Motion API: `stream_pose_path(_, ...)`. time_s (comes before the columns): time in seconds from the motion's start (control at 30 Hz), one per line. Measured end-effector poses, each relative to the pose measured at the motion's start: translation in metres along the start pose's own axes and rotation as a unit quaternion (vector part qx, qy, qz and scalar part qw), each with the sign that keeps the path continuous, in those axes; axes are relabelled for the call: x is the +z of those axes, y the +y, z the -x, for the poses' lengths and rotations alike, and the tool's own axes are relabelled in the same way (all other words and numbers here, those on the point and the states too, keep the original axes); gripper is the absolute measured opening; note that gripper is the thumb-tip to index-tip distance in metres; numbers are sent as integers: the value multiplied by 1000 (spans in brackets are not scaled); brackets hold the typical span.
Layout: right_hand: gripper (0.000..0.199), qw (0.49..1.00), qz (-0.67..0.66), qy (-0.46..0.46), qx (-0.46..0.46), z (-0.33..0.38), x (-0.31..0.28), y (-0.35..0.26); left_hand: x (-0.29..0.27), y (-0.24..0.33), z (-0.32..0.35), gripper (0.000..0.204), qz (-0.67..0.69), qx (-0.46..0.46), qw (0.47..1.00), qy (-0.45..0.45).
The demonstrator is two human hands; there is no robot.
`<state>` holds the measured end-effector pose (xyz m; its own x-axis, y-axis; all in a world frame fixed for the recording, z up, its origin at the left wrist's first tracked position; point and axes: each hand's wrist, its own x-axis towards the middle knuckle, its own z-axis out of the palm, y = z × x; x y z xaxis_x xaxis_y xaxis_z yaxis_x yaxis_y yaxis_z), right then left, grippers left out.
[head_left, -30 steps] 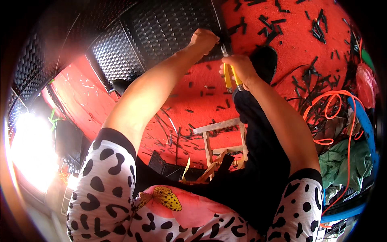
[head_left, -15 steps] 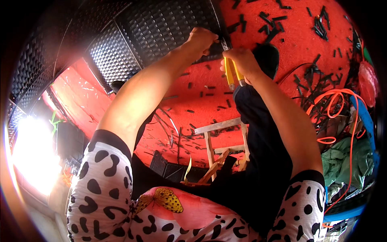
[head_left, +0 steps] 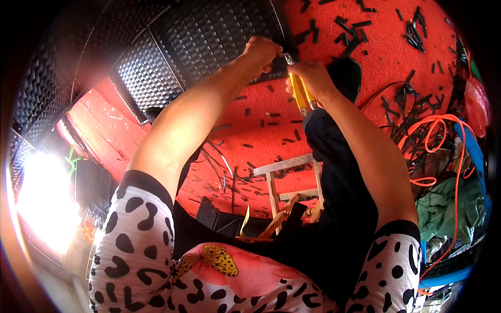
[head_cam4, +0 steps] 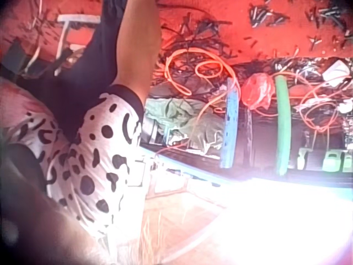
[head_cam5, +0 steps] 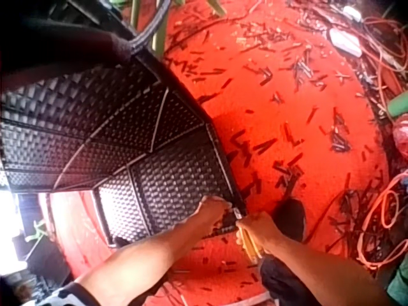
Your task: The person uses pliers to trim excess material from the edges of a wicker furniture panel and kemudian manipulates a thin rod and air stapler to secure components together.
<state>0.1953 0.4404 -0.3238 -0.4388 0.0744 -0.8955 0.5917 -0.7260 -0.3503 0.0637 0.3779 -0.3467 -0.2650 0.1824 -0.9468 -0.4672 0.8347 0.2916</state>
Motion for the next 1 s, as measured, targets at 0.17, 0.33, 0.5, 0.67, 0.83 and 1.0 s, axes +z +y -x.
stream_pose_path(0.17, 21, 999, 29, -25, -8, -2, -4, -1, -8, -1, -5, 17, 9, -5, 999, -41)
stream_pose_path(0.33, 22, 997, 71, -30, -19, -5, -11, 0, -12, 2, -8, 18, -13, 4, 998, -67)
stream_pose_path(0.5, 22, 999, 42, -31, 3, -1, -9, -3, -15, 4, -6, 19, -53, -1, 995, -82)
stream_pose_path(0.67, 24, 999, 43, -28, 11, -2, -8, -7, -17, 9, -3, 23, -43, -40, 992, -116)
stream_pose_path(0.83, 26, 999, 23, -27, 28, -1, -5, -11, -18, 8, -3, 23, -28, -63, 991, -113)
stream_pose_path(1.0, 25, 999, 21, -31, 33, -2, -11, -11, -17, 8, -6, 22, 18, -94, 985, -145)
